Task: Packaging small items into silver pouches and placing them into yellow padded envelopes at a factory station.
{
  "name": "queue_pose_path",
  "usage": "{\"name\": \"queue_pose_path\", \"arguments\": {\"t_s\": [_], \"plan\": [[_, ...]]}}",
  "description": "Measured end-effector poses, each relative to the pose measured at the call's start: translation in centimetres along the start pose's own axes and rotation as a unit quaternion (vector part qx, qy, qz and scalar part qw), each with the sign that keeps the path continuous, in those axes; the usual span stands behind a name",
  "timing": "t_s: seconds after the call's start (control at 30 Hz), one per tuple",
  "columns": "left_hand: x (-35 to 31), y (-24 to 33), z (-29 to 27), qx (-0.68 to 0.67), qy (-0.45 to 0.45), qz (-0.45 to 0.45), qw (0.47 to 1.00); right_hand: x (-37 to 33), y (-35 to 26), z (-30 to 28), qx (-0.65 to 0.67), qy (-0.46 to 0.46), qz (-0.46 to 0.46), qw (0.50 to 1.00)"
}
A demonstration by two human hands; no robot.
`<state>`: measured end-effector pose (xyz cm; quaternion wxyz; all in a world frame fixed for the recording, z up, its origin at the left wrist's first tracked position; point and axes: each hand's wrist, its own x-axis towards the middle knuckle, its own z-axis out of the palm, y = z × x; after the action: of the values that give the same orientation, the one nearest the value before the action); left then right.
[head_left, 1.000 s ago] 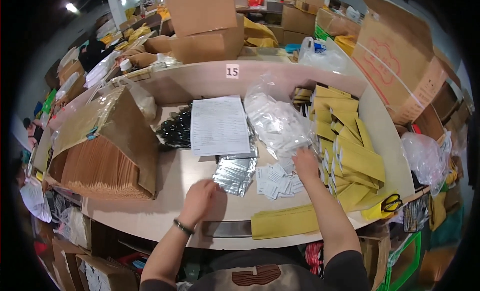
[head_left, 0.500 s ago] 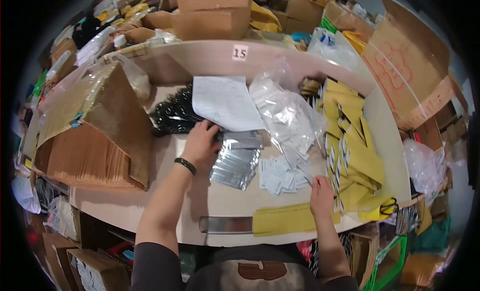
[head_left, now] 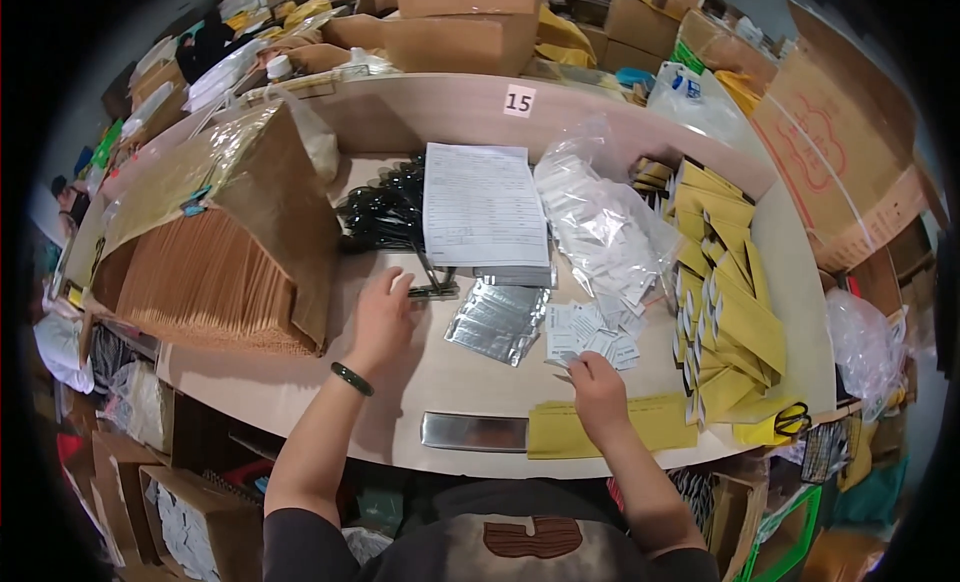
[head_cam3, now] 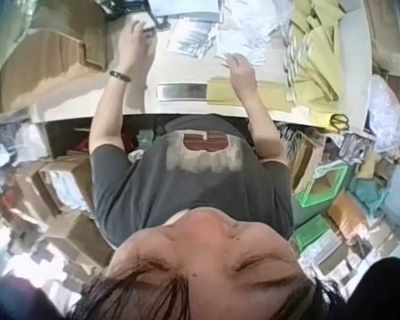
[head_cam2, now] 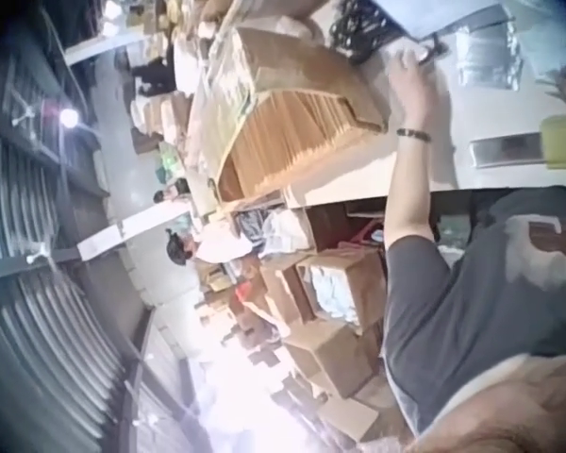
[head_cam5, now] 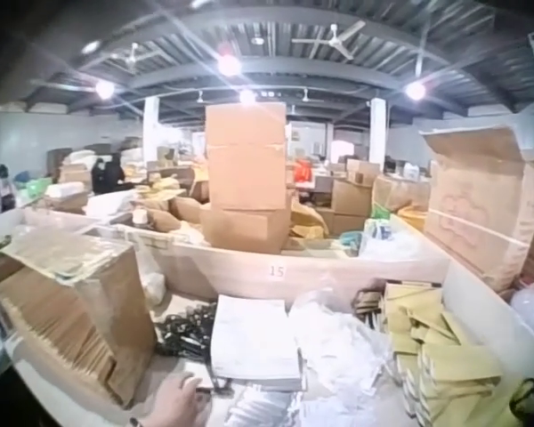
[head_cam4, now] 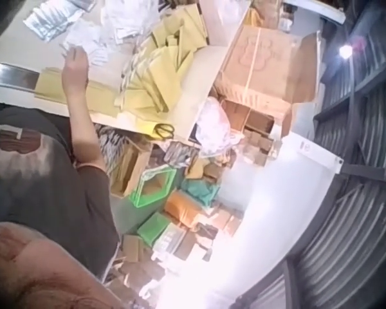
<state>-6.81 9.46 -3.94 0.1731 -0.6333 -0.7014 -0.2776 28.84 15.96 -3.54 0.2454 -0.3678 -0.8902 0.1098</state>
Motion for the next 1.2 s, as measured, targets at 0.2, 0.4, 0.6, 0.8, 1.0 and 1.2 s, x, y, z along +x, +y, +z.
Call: {"name": "queue_pose_path", "arguments": {"t_s": [0.2, 0.4, 0.6, 0.8, 1.0, 1.2], "plan": [[-0.7, -1.0, -2.1, 0.032, -0.269, -0.107, 0.957, 5.9, -6.0, 1.8, 0.210, -0.163, 0.119, 0.957], [-2.4, 0.9, 1.1, -0.039, -0.164, -0.059, 0.984, 3.9, -3.9, 8.9, 0.081, -0.046, 0.016, 0.996], [-5.5, 0.8, 0.5, -0.087, -0.149, -0.075, 0.982, 4.2, -7.1, 6.0, 0.072, -0.082, 0.073, 0.991], [-4.9, 0.7, 0.6, -0.129, -0.014, -0.131, 0.983, 4.6, -4.3, 7.8, 0.018, -0.017, -0.041, 0.999], [-6.0, 5.8, -7.7, -0.305, -0.032, -0.236, 0.922, 1.3, -8.9, 0.8, 0.327, -0.197, 0.091, 0.920], [-10.8, 11.1, -7.4, -0.326, -0.123, -0.201, 0.915, -3.7, -7.2, 1.1, 0.138, -0.027, -0.073, 0.987]]}}
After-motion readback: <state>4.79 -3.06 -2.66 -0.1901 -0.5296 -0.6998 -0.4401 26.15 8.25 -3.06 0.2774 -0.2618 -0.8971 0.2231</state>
